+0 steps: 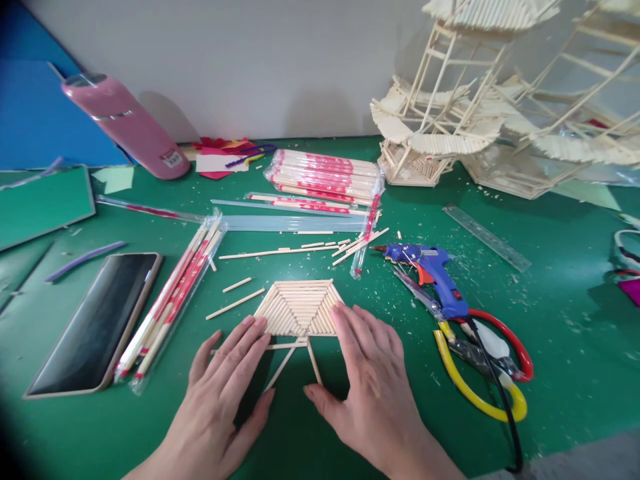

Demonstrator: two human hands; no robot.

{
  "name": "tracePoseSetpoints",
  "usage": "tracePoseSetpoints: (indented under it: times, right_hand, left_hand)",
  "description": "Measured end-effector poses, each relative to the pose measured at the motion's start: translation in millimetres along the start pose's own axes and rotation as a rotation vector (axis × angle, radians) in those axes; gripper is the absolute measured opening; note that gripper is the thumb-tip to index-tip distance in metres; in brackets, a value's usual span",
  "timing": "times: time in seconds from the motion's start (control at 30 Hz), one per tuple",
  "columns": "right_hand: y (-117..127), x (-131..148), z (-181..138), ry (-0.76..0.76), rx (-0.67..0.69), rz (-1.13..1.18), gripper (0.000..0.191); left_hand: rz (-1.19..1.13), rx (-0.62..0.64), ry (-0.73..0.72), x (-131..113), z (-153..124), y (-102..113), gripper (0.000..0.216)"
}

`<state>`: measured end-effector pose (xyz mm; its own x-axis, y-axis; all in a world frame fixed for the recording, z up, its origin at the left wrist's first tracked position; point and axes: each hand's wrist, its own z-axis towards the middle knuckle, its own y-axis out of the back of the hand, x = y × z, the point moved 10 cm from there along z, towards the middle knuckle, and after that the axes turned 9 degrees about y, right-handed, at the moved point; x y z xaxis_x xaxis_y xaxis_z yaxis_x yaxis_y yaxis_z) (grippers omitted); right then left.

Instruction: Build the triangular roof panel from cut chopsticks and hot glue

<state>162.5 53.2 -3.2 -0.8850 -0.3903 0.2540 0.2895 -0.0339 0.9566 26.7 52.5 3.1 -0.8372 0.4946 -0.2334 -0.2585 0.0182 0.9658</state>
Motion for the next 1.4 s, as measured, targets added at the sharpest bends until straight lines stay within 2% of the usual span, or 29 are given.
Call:
tracePoseSetpoints:
  times: [0.23, 0.5, 0.73, 0.93, 1.4]
  right_hand:
    - [1.6, 0.9, 2.5, 0.004, -0.010, 0.001, 0.077]
    - [0.3, -0.5, 1.0, 0.010, 0.041, 0.007, 0.079]
    - [-0.1, -3.0, -1.0, 0.052, 0.148, 0.029, 0.090]
    - [-1.5, -4.4, -0.5, 0.089, 0.194, 0.023, 0.102]
    - [-1.4, -5.2, 2.2, 0.106, 0.189, -0.013, 0.094]
  left_hand:
    - [-0.022, 0.027, -0.007, 0.6, -0.4, -0.8, 0.061]
    - [-0.051, 0.161, -0.074, 3.4, 0.4, 0.2, 0.064]
    - [-0.065, 0.121, -0.091, 2.5, 3.5, 8.2, 0.048]
    - [-0.051, 0.122, -0.102, 2.7, 3.7, 7.0, 0.047]
    - [-0.019, 0.138, -0.114, 4.2, 2.8, 3.6, 0.050]
